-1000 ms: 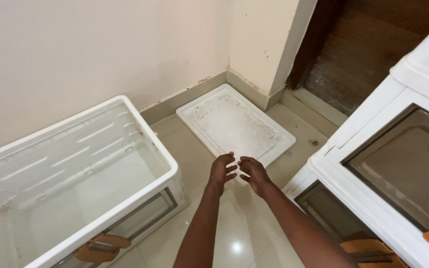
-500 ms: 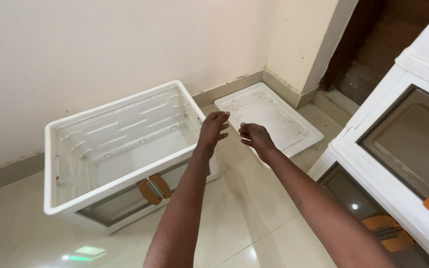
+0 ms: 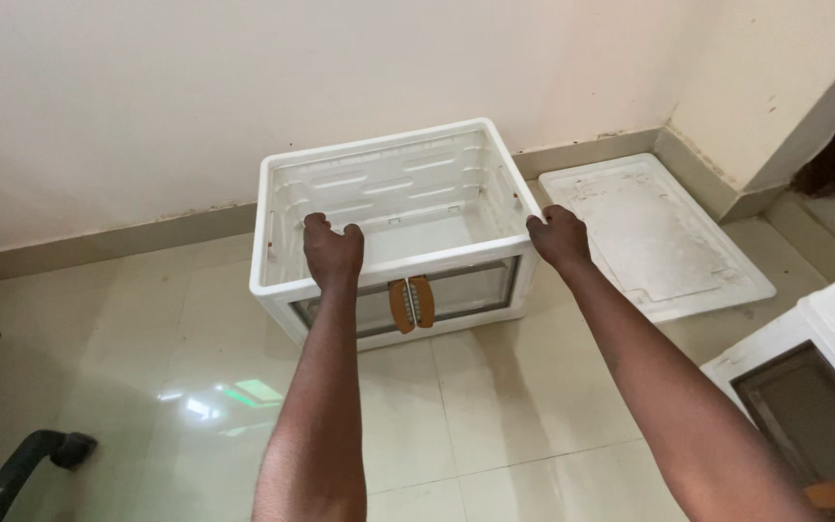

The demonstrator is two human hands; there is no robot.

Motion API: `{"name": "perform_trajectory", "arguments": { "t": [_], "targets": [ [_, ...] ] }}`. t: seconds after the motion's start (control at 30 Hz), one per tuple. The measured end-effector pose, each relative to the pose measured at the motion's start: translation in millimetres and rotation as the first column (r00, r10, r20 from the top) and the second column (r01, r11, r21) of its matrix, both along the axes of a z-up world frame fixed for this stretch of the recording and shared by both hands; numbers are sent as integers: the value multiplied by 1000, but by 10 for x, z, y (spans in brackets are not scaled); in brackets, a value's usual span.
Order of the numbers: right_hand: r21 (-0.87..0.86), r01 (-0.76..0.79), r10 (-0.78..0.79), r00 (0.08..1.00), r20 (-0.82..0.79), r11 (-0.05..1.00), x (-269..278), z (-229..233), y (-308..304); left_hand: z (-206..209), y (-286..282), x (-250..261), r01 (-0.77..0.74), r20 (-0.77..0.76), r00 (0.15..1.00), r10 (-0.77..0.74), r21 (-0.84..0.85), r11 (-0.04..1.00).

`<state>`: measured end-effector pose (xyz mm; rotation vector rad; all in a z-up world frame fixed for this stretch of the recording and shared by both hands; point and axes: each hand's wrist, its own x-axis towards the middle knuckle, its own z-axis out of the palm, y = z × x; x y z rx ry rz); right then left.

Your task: The person removes the top white storage crate from a stack of three, places it on the floor, and removes its lid. They then fold the crate's side panels inward to collapse it flat. The person repeats the same process with the second crate from the stack.

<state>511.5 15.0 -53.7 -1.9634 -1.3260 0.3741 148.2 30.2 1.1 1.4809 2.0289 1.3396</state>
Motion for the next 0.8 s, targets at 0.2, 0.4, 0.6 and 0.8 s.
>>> {"name": "perform_trajectory", "arguments": {
  "t": [0.2, 0.4, 0.6, 0.8],
  "targets": [
    [0, -15, 14, 997, 71, 1000, 45, -209, 136, -27, -87, -698, -353, -193, 927, 322, -150, 924],
    [-15, 26, -25, 999, 46, 1000, 1, -300, 173, -449, -29, -1181, -518, -155, 854, 496, -187, 835],
    [-3, 49, -49, 998, 26, 999, -93, -246, 120, -621, 90, -1328, -381, 69, 904, 422, -316, 869],
    [-18, 50, -48, 993, 104, 999, -127, -145, 77, -514, 53, -1290, -392, 222, 874, 431, -201, 898]
  ]
}}
